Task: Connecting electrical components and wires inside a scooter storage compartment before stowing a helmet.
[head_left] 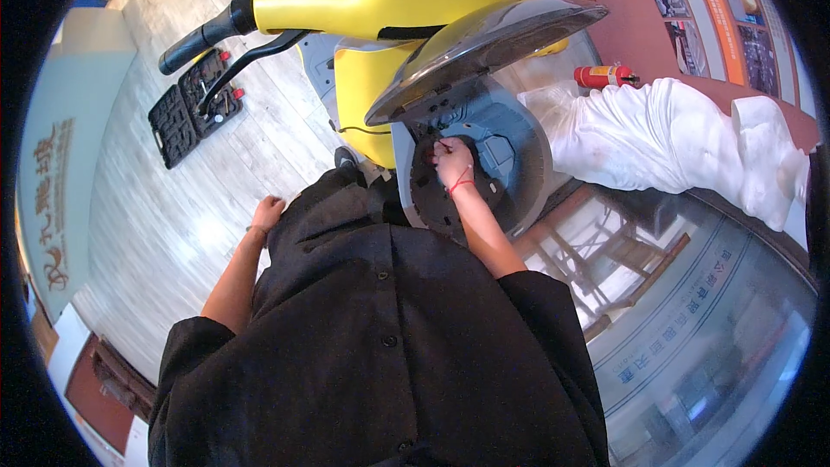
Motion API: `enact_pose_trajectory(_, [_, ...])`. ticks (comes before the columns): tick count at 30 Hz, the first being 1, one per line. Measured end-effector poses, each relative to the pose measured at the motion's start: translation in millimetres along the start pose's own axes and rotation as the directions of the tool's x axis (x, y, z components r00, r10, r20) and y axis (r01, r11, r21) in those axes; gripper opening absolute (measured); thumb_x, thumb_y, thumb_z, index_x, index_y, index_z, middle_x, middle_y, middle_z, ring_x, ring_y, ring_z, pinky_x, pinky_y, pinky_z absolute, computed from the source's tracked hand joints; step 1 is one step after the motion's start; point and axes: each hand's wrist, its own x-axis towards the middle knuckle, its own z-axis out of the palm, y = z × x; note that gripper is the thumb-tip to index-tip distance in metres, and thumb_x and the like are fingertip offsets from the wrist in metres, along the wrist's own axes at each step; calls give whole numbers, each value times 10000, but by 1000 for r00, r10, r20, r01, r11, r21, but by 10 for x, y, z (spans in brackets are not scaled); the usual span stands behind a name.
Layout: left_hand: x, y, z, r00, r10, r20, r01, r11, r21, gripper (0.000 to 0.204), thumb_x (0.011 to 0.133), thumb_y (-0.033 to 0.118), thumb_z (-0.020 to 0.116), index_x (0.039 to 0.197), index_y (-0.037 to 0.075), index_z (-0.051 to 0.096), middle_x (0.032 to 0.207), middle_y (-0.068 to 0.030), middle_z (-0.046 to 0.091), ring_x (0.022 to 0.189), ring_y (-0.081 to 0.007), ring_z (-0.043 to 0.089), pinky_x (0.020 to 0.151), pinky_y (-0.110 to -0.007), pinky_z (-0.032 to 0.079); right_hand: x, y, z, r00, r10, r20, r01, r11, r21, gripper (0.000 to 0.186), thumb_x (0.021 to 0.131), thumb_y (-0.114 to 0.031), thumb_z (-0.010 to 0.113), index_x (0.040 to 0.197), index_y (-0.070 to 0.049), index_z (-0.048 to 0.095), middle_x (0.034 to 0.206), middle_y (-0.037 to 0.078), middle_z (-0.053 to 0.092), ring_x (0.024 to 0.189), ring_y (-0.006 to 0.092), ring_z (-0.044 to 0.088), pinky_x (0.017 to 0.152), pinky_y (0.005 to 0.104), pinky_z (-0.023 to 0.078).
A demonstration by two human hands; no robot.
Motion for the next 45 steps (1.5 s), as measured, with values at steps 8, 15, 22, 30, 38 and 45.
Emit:
enact_pose_trajectory(8, [-36, -1599, 336, 990, -124, 73, 129, 989, -70, 317, 708, 250, 515, 838, -27, 594, 834, -216, 596, 866, -310, 568, 744, -359, 422, -51, -119, 6, 1000, 2, 2, -3, 1000, 26, 181, 807, -89, 502, 920, 51, 522, 735, 88, 581, 546, 126, 551, 494, 248, 433])
enact_pose_trajectory(15, [1, -400, 314, 996, 64, 59, -54, 986, -159, 320, 746, 237, 525, 932, -19, 574, 865, -159, 609, 806, -241, 584, 715, -311, 438, -10, 68, -11, 947, -292, -135, 219, 893, -394, 182, 789, -132, 528, 874, 29, 545, 695, 154, 598, 582, 205, 601, 565, 301, 457])
enact_pose_trajectory(22, [-73, 2, 64, 998, 8, 65, 3, 986, -165, 334, 774, 254, 522, 975, -9, 567, 847, -147, 609, 776, -192, 582, 703, -292, 446, 7, -56, 11, 977, -199, -80, 159, 924, -349, 221, 798, -215, 530, 856, -2, 538, 752, 177, 593, 715, 316, 589, 632, 383, 463])
enact_pose_trajectory(30, [-117, -492, 255, 993, -65, 99, 91, 951, -295, 328, 775, 243, 536, 973, -18, 563, 849, -133, 610, 756, -177, 578, 682, -277, 452, 35, -238, 26, 916, 332, 227, -401, 726, 558, 204, 828, -194, 482, 652, -92, 468, 561, -6, 457, 408, 77, 377, 353, 207, 301])
enact_pose_trajectory(38, [-354, -49, 290, 998, -30, 59, 43, 972, -231, 324, 779, 234, 531, 977, -21, 560, 868, -134, 608, 788, -172, 574, 707, -276, 445, 62, 16, 298, 970, 201, -136, -134, 911, 389, 227, 826, -188, 503, 680, -17, 534, 588, 36, 518, 453, 136, 441, 456, 280, 369])
enact_pose_trajectory(45, [-391, -159, 508, 995, -39, 91, 60, 967, -249, 311, 780, 219, 517, 988, -10, 555, 847, -115, 606, 761, -180, 579, 673, -273, 453, 22, -79, 186, 930, 363, 60, -340, 787, 515, 233, 845, -295, 469, 738, -88, 483, 552, -11, 472, 434, 80, 397, 391, 218, 308])
